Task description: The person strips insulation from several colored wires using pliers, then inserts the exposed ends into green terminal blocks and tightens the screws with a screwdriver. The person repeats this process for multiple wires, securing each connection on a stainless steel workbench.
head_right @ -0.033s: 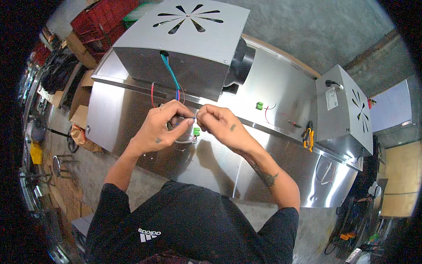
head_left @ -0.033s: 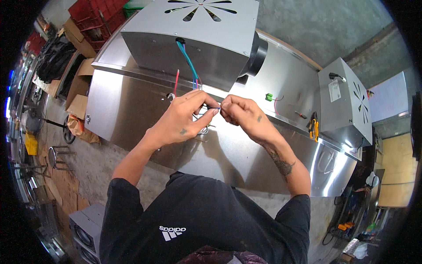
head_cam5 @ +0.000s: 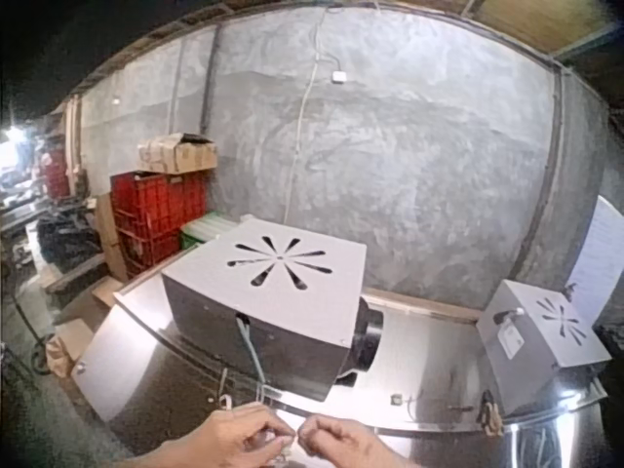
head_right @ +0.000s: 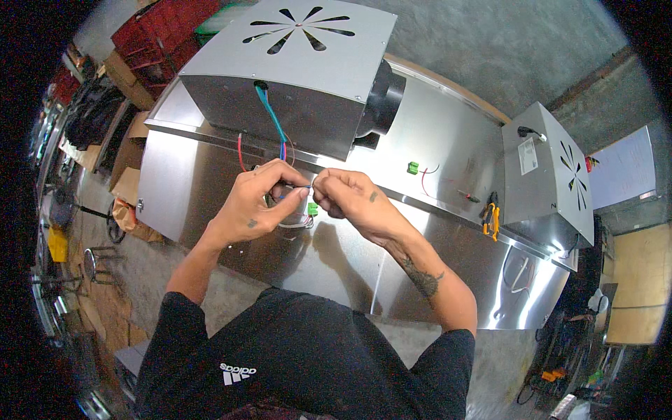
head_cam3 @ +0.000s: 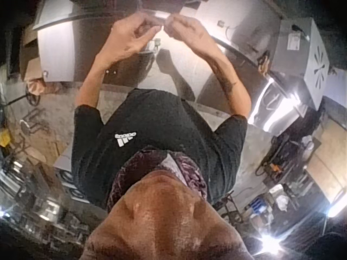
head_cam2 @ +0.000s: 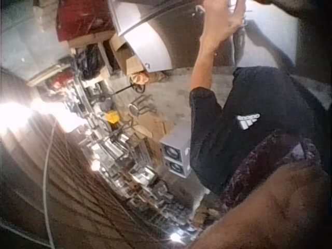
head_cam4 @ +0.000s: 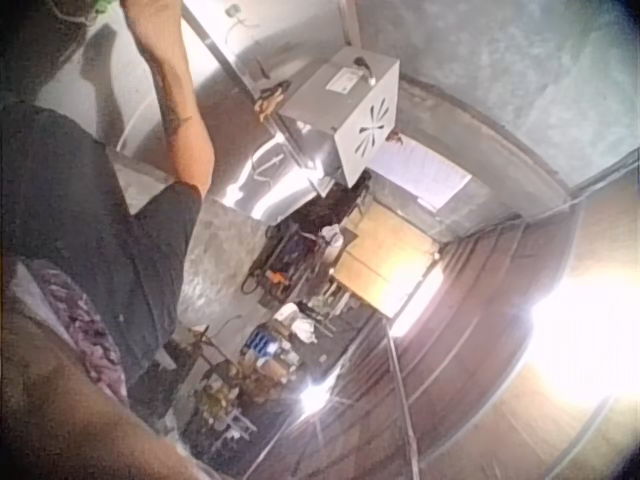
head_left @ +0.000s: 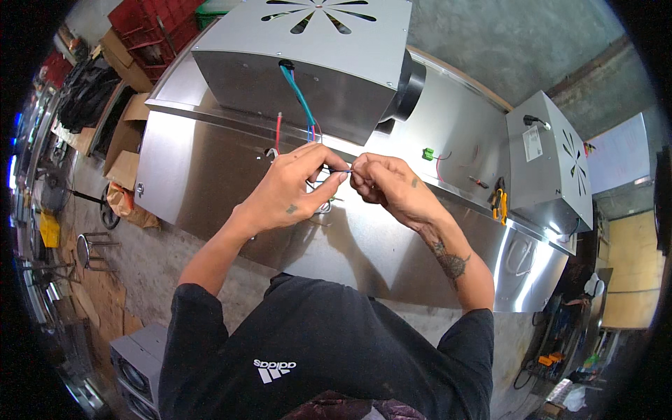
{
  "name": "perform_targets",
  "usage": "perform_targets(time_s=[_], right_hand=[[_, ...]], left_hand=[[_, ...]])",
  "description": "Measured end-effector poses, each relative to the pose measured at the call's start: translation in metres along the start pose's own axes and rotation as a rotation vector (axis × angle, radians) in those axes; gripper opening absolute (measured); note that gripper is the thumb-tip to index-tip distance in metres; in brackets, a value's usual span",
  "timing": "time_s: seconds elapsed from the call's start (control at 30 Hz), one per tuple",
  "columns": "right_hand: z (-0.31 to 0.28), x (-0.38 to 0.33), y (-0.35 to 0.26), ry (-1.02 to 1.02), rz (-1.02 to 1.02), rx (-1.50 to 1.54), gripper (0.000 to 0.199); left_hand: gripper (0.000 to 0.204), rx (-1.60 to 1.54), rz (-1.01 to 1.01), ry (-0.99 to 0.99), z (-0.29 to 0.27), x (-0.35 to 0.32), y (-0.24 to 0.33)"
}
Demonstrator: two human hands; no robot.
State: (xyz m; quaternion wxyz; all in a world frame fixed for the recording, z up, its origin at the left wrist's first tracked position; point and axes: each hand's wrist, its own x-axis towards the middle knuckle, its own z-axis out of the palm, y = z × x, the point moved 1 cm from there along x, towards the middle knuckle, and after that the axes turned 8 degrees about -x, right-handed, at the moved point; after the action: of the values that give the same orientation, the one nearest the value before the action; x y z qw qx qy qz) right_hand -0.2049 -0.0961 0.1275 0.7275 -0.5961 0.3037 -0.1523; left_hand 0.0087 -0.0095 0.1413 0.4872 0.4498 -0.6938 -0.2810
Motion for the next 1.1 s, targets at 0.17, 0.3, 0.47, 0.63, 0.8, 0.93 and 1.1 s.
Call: perform_targets(time_s=[0.17, 0.3, 0.47, 0.63, 0.8, 0.93, 1.1], right_hand=[[-0.002, 0.007, -0.006, 0.559, -0.765, -1.117, 0.013], [0.005, 0.002, -0.007, 0.508, -1.051, -1.367, 0.035], [-0.001, 0.008, -0.002, 0.379, -0.999, -1.542, 0.036], [0.017, 0.002, -0.007, 0.311, -0.463, -0.805, 0.020], [-0.001, 0.003, -0.009, 0.379, -0.535, -0.706, 0.022], [-0.009, 0.005, -0.016, 0.265, -0.685, -0.788, 0.021], [-0.013, 0.010, -0.012, 0.128, -0.535, -0.651, 0.018]], left_hand=[[0.017, -0.142, -0.305, 0.011, -0.010, 0.001, -0.008], [0.020, -0.360, -0.385, -0.016, -0.010, 0.002, -0.014], [0.019, -0.397, -0.385, -0.032, -0.007, 0.003, -0.016], [0.018, -0.182, -0.319, 0.048, 0.001, -0.002, -0.014], [0.019, -0.305, -0.367, 0.083, -0.001, -0.003, -0.020], [0.020, -0.474, -0.381, 0.039, -0.003, -0.001, -0.025], [0.022, -0.548, -0.425, -0.029, -0.009, 0.002, -0.026]])
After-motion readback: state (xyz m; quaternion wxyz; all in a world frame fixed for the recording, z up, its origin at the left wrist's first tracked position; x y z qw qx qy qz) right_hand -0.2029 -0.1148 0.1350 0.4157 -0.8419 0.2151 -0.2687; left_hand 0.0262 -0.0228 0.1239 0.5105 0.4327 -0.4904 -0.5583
